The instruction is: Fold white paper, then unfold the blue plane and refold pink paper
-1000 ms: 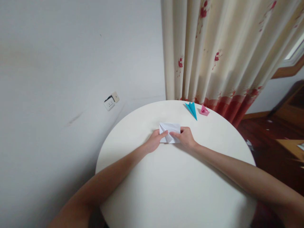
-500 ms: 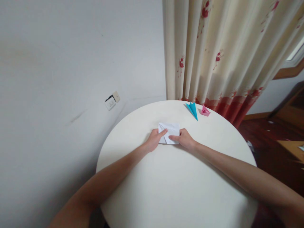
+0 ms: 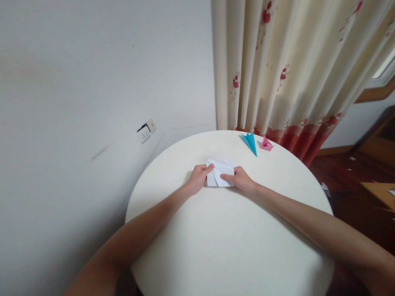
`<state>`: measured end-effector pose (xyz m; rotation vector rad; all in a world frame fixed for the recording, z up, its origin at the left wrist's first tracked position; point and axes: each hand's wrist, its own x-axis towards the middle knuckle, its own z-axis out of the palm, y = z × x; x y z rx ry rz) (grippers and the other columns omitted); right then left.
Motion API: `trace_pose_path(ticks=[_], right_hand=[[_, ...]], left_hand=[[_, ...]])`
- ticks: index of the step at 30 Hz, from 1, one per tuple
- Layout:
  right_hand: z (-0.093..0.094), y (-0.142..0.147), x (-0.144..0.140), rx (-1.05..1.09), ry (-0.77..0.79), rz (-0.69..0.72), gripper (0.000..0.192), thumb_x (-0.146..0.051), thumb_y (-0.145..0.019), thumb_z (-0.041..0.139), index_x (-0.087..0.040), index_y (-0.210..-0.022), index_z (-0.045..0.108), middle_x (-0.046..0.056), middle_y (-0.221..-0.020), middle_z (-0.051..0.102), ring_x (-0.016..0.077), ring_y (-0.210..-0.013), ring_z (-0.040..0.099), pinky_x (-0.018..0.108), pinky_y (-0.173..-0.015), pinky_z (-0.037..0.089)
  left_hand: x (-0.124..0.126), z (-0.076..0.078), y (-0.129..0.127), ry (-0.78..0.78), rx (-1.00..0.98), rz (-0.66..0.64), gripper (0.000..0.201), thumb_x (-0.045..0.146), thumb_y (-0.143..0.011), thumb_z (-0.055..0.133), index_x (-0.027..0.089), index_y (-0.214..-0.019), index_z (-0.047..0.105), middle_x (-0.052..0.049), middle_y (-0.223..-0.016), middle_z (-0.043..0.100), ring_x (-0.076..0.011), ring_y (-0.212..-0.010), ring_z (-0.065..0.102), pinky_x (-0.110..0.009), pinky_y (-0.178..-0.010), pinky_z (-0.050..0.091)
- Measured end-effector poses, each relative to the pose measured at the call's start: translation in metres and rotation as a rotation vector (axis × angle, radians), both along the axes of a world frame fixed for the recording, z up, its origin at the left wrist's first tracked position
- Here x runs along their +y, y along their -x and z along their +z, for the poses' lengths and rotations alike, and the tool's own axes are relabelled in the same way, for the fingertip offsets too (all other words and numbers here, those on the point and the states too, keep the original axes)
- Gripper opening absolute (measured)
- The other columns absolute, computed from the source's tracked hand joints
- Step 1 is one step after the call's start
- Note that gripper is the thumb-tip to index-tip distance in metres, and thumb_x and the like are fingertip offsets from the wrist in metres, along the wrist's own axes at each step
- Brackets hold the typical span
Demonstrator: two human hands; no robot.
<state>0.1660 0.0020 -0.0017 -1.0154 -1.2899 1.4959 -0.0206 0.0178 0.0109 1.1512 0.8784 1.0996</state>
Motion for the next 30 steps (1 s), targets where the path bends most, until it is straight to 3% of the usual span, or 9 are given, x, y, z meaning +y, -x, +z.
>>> trace_pose_path(ticks=[11,16,23,30], right_hand=[[0.008,0.002,-0.006,0.027,0.003,-0.014,0.036,-0.031,-0.059,0.082,-0.008,-0.085,0.074,0.01,-0.085,0.075,0.0178,-0.067,0.065,0.029,-0.064,0.051],[0.01,0.002,-0.007,-0.012,0.007,0.003,0.033,-0.029,-0.061,0.08,-0.009,-0.085,0.073,0.009,-0.082,0.075,0.0177,-0.064,0.065,0.028,-0.061,0.051],[0.006,0.0,-0.003,-0.058,0.003,-0.024,0.03,-0.028,-0.062,0.08,-0.007,-0.083,0.074,0.01,-0.08,0.074,0.0171,-0.062,0.064,0.026,-0.057,0.049],[0.006,0.001,-0.002,-0.01,0.01,-0.054,0.032,-0.029,-0.06,0.081,-0.008,-0.083,0.074,0.01,-0.082,0.075,0.0192,-0.067,0.066,0.028,-0.061,0.051]], left_hand=[[-0.004,-0.001,-0.002,-0.069,0.149,0.043,0.043,0.053,-0.069,0.077,0.01,-0.072,0.073,-0.009,-0.074,0.072,-0.0213,-0.069,0.065,-0.031,-0.065,0.047],[0.001,0.002,0.002,-0.1,0.104,0.087,0.042,0.052,-0.071,0.075,0.011,-0.066,0.072,-0.006,-0.068,0.069,-0.0181,-0.065,0.061,-0.029,-0.066,0.046],[0.003,0.005,0.003,-0.087,0.048,0.131,0.044,0.055,-0.071,0.074,0.011,-0.073,0.073,-0.009,-0.076,0.072,-0.0203,-0.073,0.064,-0.033,-0.074,0.049],[-0.003,-0.005,-0.003,0.001,0.133,-0.01,0.048,0.055,-0.068,0.077,0.009,-0.081,0.074,-0.011,-0.079,0.073,-0.0206,-0.07,0.065,-0.033,-0.07,0.05]])
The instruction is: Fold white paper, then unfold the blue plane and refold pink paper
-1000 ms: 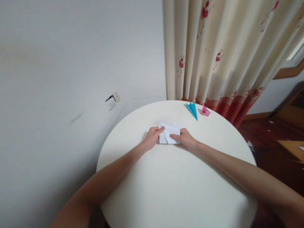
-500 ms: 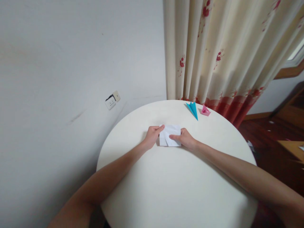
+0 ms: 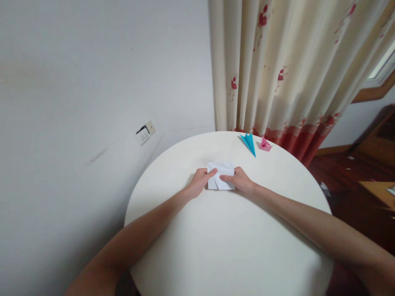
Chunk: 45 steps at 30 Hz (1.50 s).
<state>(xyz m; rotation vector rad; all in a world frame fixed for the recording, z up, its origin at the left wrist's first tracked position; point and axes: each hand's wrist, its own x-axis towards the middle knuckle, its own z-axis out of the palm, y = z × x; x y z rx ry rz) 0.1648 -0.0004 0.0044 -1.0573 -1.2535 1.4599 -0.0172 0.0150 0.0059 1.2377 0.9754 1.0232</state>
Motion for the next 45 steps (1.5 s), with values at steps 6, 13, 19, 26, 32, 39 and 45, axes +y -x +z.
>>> trace_pose_path(ticks=[6,13,19,26,32,39,45], right_hand=[[-0.004,0.002,0.002,0.004,-0.006,0.024,0.031,-0.029,-0.061,0.08,-0.008,-0.083,0.074,0.01,-0.083,0.075,0.018,-0.066,0.065,0.028,-0.061,0.05],[-0.004,0.0,0.002,0.004,0.025,0.071,0.034,-0.027,-0.061,0.081,-0.009,-0.09,0.074,0.01,-0.088,0.075,0.0192,-0.069,0.067,0.029,-0.064,0.052],[-0.004,-0.002,0.002,0.031,0.041,0.04,0.032,-0.026,-0.06,0.082,-0.009,-0.086,0.075,0.011,-0.086,0.076,0.0184,-0.067,0.067,0.028,-0.062,0.052],[-0.002,0.001,0.003,0.07,0.004,-0.009,0.033,-0.033,-0.062,0.081,-0.01,-0.085,0.075,0.011,-0.087,0.075,0.0199,-0.072,0.066,0.029,-0.065,0.051],[-0.005,0.0,0.007,0.033,-0.027,-0.052,0.033,-0.037,-0.061,0.08,-0.009,-0.079,0.075,0.011,-0.082,0.075,0.0194,-0.069,0.064,0.029,-0.062,0.048],[-0.003,-0.001,0.006,0.063,-0.03,-0.018,0.035,-0.038,-0.057,0.082,-0.009,-0.075,0.075,0.01,-0.073,0.074,0.0195,-0.066,0.063,0.03,-0.062,0.048],[-0.003,-0.001,0.005,0.064,-0.021,0.004,0.035,-0.037,-0.058,0.082,-0.007,-0.074,0.074,0.01,-0.073,0.073,0.0169,-0.062,0.061,0.029,-0.061,0.047]], left_hand=[[0.0,-0.001,0.0,-0.045,0.029,0.045,0.044,0.053,-0.068,0.078,0.01,-0.075,0.073,-0.009,-0.076,0.072,-0.0202,-0.069,0.064,-0.032,-0.068,0.049],[0.005,0.006,0.004,-0.096,-0.037,0.183,0.04,0.052,-0.068,0.077,0.012,-0.067,0.07,-0.005,-0.067,0.067,-0.0167,-0.066,0.06,-0.029,-0.066,0.046],[0.004,0.011,0.005,-0.023,-0.121,0.127,0.046,0.057,-0.068,0.076,0.011,-0.076,0.07,-0.008,-0.075,0.07,-0.0177,-0.07,0.062,-0.029,-0.067,0.048],[-0.003,0.001,-0.002,0.0,0.006,-0.035,0.047,0.05,-0.066,0.081,0.009,-0.088,0.074,-0.01,-0.081,0.073,-0.021,-0.07,0.066,-0.034,-0.072,0.05],[-0.001,0.002,0.0,-0.057,0.077,0.003,0.045,0.05,-0.065,0.081,0.01,-0.085,0.076,-0.009,-0.078,0.073,-0.0216,-0.071,0.066,-0.031,-0.068,0.049],[-0.001,0.0,0.0,-0.072,0.109,0.049,0.047,0.055,-0.068,0.077,0.009,-0.077,0.074,-0.009,-0.074,0.072,-0.0202,-0.066,0.064,-0.029,-0.062,0.047],[0.0,-0.001,0.0,-0.042,0.078,0.057,0.049,0.058,-0.071,0.072,0.009,-0.074,0.072,-0.009,-0.071,0.07,-0.0192,-0.062,0.061,-0.028,-0.058,0.045]])
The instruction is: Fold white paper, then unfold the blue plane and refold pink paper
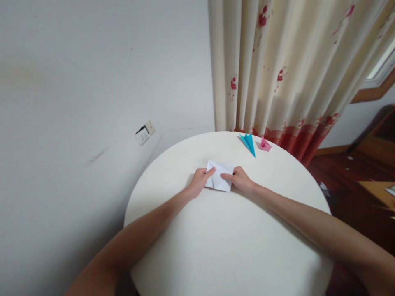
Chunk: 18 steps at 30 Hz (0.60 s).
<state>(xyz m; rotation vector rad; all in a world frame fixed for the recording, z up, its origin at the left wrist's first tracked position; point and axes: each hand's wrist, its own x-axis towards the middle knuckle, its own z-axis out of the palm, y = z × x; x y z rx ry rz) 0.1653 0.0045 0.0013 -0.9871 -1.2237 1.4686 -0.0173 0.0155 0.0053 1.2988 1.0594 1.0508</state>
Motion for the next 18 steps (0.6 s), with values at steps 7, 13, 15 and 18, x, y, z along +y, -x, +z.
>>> trace_pose_path(ticks=[7,13,15,18], right_hand=[[-0.005,-0.003,0.007,0.074,0.056,-0.215,0.035,-0.034,-0.061,0.081,-0.006,-0.081,0.074,0.013,-0.083,0.074,0.0188,-0.068,0.063,0.031,-0.063,0.049],[-0.007,-0.002,0.009,0.137,0.097,-0.234,0.035,-0.031,-0.062,0.081,-0.006,-0.085,0.072,0.013,-0.085,0.073,0.0185,-0.067,0.064,0.031,-0.062,0.05],[-0.006,-0.002,0.009,0.123,0.085,-0.214,0.037,-0.033,-0.062,0.081,-0.006,-0.087,0.072,0.013,-0.086,0.072,0.0181,-0.068,0.063,0.031,-0.062,0.05],[-0.002,-0.002,0.008,0.037,0.015,-0.196,0.043,-0.038,-0.063,0.081,-0.007,-0.091,0.07,0.011,-0.084,0.07,0.0174,-0.068,0.061,0.029,-0.06,0.048]], left_hand=[[-0.006,0.003,-0.007,-0.23,0.008,-0.064,0.087,0.038,-0.069,0.081,0.02,-0.142,0.039,-0.012,-0.114,0.064,-0.0211,-0.089,0.065,-0.028,-0.071,0.054],[-0.005,-0.006,-0.009,-0.348,0.061,-0.048,0.098,0.026,-0.063,0.084,0.026,-0.144,0.03,-0.009,-0.115,0.057,-0.0191,-0.085,0.065,-0.027,-0.067,0.056],[-0.001,-0.008,-0.008,-0.382,0.06,-0.008,0.076,0.026,-0.071,0.078,0.023,-0.136,0.039,-0.008,-0.112,0.059,-0.0185,-0.086,0.065,-0.026,-0.068,0.055],[0.005,-0.007,-0.003,-0.413,0.106,0.067,0.051,0.024,-0.079,0.068,0.02,-0.126,0.049,-0.007,-0.106,0.063,-0.0173,-0.085,0.064,-0.025,-0.068,0.053]])
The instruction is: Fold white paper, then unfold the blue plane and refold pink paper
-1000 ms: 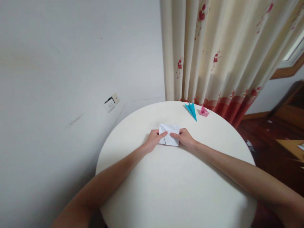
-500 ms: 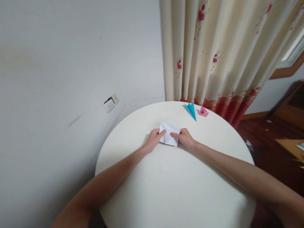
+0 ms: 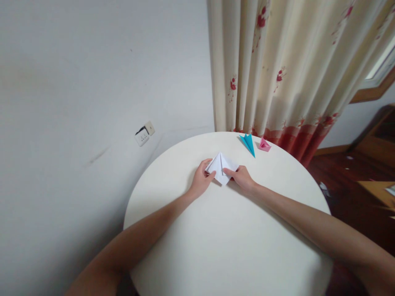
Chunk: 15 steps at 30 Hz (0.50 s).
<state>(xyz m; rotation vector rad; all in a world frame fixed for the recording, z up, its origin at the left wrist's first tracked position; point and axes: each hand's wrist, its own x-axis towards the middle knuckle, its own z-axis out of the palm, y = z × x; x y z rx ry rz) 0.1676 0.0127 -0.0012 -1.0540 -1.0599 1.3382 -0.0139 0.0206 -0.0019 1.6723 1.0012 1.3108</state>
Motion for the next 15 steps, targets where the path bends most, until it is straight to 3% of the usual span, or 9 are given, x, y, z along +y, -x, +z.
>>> trace_pose_path(ticks=[3,5,7,10,13,15], right_hand=[[0.005,-0.001,-0.002,-0.121,-0.141,-0.004,0.071,-0.037,-0.061,0.083,-0.01,-0.122,0.06,0.007,-0.085,0.066,0.0165,-0.068,0.058,0.028,-0.057,0.047],[0.006,-0.002,-0.003,-0.182,-0.245,0.0,0.1,-0.033,-0.057,0.085,-0.017,-0.144,0.038,0.005,-0.09,0.063,0.0161,-0.069,0.058,0.028,-0.058,0.048],[0.006,-0.003,-0.003,-0.241,-0.343,0.015,0.112,-0.031,-0.056,0.085,-0.022,-0.15,0.025,0.004,-0.097,0.059,0.0161,-0.072,0.058,0.028,-0.061,0.05],[0.003,-0.005,-0.001,-0.331,-0.443,-0.016,0.09,-0.033,-0.068,0.076,-0.023,-0.147,0.034,0.005,-0.101,0.057,0.0151,-0.072,0.057,0.028,-0.061,0.05],[0.001,-0.008,0.004,-0.352,-0.438,-0.079,0.06,-0.036,-0.082,0.061,-0.018,-0.137,0.046,0.003,-0.088,0.059,0.0133,-0.062,0.054,0.027,-0.055,0.048],[0.0,-0.01,0.007,-0.312,-0.429,-0.083,0.052,-0.037,-0.084,0.056,-0.017,-0.132,0.049,0.001,-0.079,0.058,0.0131,-0.058,0.053,0.027,-0.052,0.047]], left_hand=[[0.003,0.003,0.004,-0.01,0.02,0.068,0.047,0.02,-0.079,0.065,0.019,-0.124,0.052,-0.005,-0.097,0.065,-0.0156,-0.08,0.063,-0.023,-0.065,0.05],[0.003,0.005,0.005,-0.004,0.002,0.095,0.048,0.019,-0.079,0.064,0.019,-0.125,0.051,-0.003,-0.092,0.065,-0.0145,-0.076,0.062,-0.023,-0.064,0.049],[0.002,0.007,0.005,0.003,-0.015,0.107,0.049,0.02,-0.078,0.064,0.019,-0.125,0.05,-0.003,-0.091,0.065,-0.0138,-0.074,0.062,-0.023,-0.064,0.049],[0.001,0.008,0.004,0.013,-0.033,0.088,0.05,0.021,-0.078,0.064,0.018,-0.126,0.05,-0.003,-0.091,0.065,-0.0135,-0.073,0.062,-0.022,-0.063,0.048],[0.002,0.006,0.004,0.008,-0.026,0.066,0.046,0.023,-0.08,0.063,0.019,-0.124,0.052,-0.005,-0.096,0.066,-0.0149,-0.077,0.063,-0.023,-0.064,0.048],[0.003,0.005,0.005,-0.022,0.0,0.079,0.038,0.023,-0.08,0.063,0.019,-0.117,0.057,-0.006,-0.102,0.067,-0.0164,-0.085,0.064,-0.023,-0.068,0.048]])
